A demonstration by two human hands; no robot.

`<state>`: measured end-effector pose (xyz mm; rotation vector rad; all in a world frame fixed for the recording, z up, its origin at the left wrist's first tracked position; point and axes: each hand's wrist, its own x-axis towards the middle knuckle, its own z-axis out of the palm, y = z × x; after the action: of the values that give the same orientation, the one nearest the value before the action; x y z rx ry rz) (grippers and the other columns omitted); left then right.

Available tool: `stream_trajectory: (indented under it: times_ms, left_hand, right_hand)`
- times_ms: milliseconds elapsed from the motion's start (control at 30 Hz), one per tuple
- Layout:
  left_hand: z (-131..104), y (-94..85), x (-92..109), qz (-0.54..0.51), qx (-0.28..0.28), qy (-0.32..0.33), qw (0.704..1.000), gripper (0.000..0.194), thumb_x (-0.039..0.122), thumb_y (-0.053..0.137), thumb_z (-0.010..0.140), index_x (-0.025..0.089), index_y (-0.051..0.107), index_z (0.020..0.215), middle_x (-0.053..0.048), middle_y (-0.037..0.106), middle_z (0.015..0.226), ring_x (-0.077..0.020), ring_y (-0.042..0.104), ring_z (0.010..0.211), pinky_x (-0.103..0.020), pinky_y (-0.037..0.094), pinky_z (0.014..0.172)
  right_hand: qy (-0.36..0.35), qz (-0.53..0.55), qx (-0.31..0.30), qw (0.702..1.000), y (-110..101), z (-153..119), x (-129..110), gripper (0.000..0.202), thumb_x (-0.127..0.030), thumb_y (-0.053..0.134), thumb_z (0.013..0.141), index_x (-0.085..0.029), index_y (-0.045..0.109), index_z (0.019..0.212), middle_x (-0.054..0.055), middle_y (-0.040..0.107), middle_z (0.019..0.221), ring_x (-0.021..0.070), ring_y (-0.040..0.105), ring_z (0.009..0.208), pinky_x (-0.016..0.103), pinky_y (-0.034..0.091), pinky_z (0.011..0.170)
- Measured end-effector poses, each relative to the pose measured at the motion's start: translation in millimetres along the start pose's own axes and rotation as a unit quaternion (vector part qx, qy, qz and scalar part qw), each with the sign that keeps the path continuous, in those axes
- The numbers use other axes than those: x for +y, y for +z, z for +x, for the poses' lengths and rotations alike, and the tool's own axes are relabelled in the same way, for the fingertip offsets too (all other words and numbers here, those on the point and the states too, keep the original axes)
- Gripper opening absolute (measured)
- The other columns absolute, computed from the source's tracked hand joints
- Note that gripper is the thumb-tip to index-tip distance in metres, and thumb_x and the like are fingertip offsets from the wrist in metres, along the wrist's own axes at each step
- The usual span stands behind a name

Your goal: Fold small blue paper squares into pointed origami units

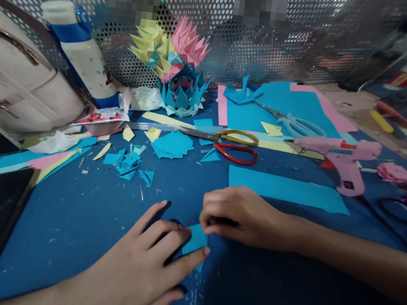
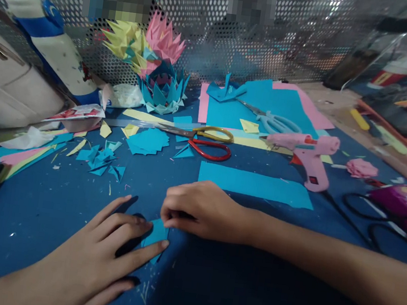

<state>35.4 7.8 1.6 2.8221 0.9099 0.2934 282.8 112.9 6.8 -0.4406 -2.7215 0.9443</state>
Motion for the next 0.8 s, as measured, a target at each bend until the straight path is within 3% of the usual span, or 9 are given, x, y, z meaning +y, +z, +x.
stream_trajectory:
  times_ms: [200,600,800]
  left_hand:
    - [0.3,-0.3,-0.1,0.003,-0.011,-0.001,1.0,0.052,0.04,0.051,0.1,0.026,0.042,0.148,-0.004,0.054,0.126,-0.0248,0.046,0.118,-0.057,0.005,0.122]
    - [-0.8,-2.6,0.7,-0.001,-0.022,-0.001,1.0,0.051,0.037,0.05,0.1,0.025,0.041,0.148,-0.007,0.055,0.124,-0.0265,0.048,0.116,-0.063,0.016,0.119]
    - [0.4,-4.6,1.6,0.002,-0.026,-0.004,1.0,0.049,0.036,0.049,0.1,0.025,0.042,0.148,-0.006,0.055,0.124,-0.026,0.048,0.116,-0.063,0.016,0.119]
  right_hand:
    - [0.042,-0.016,-0.027,0.999,2.8,2.2,-8.0,0.01,-0.029,0.058,0.097,-0.02,0.06,0.093,-0.001,0.058,0.084,0.0146,0.053,0.077,0.026,0.031,0.067]
    - [0.019,-0.17,-0.032,0.985,11.7,1.5,-13.5,0.007,-0.026,0.057,0.096,-0.02,0.06,0.096,0.002,0.063,0.092,0.0179,0.052,0.075,0.03,0.031,0.066]
    - [0.027,-0.163,-0.024,0.986,12.6,2.6,-14.0,0.004,-0.025,0.061,0.094,-0.021,0.061,0.093,0.001,0.062,0.09,0.0171,0.053,0.075,0.03,0.029,0.065]
